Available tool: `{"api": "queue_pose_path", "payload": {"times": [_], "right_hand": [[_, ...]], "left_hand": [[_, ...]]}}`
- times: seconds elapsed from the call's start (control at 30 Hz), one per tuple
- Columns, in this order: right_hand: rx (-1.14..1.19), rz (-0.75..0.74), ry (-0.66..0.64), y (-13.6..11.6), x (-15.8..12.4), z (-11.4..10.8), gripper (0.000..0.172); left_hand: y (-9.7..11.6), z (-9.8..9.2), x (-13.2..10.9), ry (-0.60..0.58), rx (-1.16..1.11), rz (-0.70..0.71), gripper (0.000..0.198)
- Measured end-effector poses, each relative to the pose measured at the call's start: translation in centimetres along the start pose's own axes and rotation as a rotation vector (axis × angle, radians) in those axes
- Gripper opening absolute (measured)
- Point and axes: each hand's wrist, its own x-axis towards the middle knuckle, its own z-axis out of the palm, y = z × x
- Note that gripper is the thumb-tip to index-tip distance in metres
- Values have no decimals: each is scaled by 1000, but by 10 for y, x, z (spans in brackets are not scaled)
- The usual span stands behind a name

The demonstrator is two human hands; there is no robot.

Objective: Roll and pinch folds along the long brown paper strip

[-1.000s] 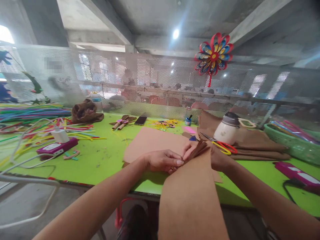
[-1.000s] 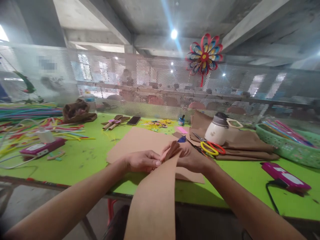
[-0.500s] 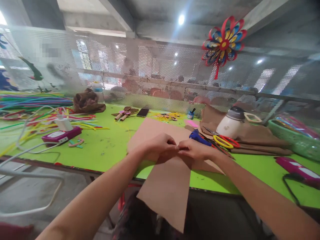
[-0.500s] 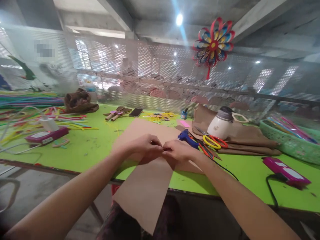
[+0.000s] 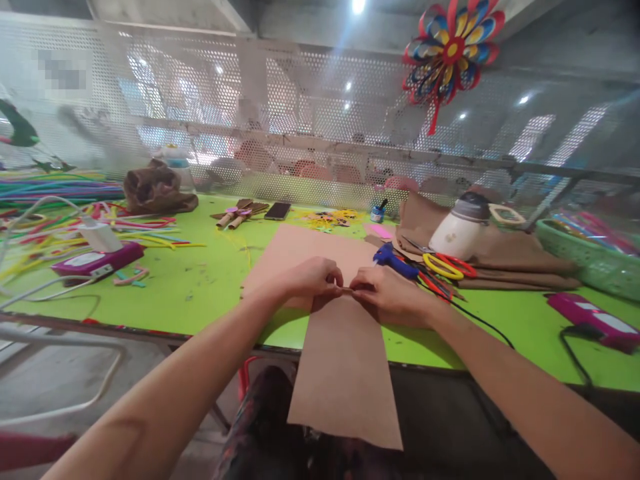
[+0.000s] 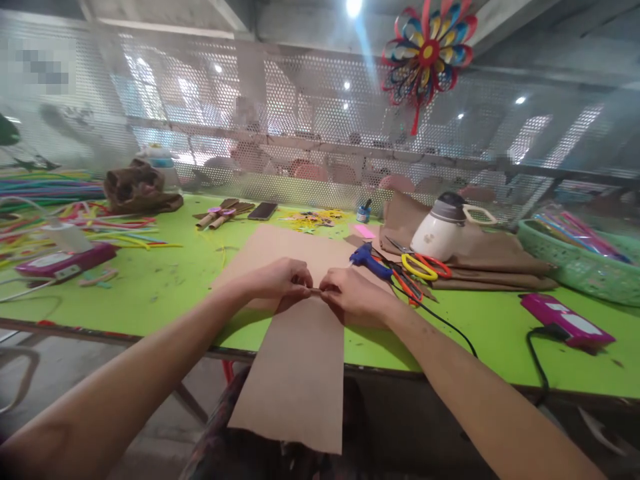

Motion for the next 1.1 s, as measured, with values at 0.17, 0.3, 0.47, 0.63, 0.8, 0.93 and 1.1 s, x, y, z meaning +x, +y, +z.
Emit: {"api": "queue_pose_path", "payload": {"times": [0.17, 0.3, 0.47, 0.63, 0.8, 0.93, 1.1], "right_hand": [[-27, 35, 38, -7, 2, 2, 20], [-26, 67, 43, -8, 5, 4, 17], [-28, 76, 49, -8, 5, 5, 14], [-29, 22, 40, -5, 2, 3, 10], [-52, -22, 27, 0, -1, 1, 12], [-72, -49, 12, 8, -3, 1, 18], [-102, -54, 16, 13, -3, 3, 15]], "left_hand": [[15, -6, -1, -13, 21, -26, 19], [20, -7, 0, -14, 21, -72, 17], [17, -3, 2, -8, 53, -50, 13], [17, 1, 1, 18, 84, -31, 13], [20, 1, -3, 21, 106, -24, 12], [20, 2, -9, 39, 88, 19, 15], [13, 8, -16, 130, 66, -27, 20]]}}
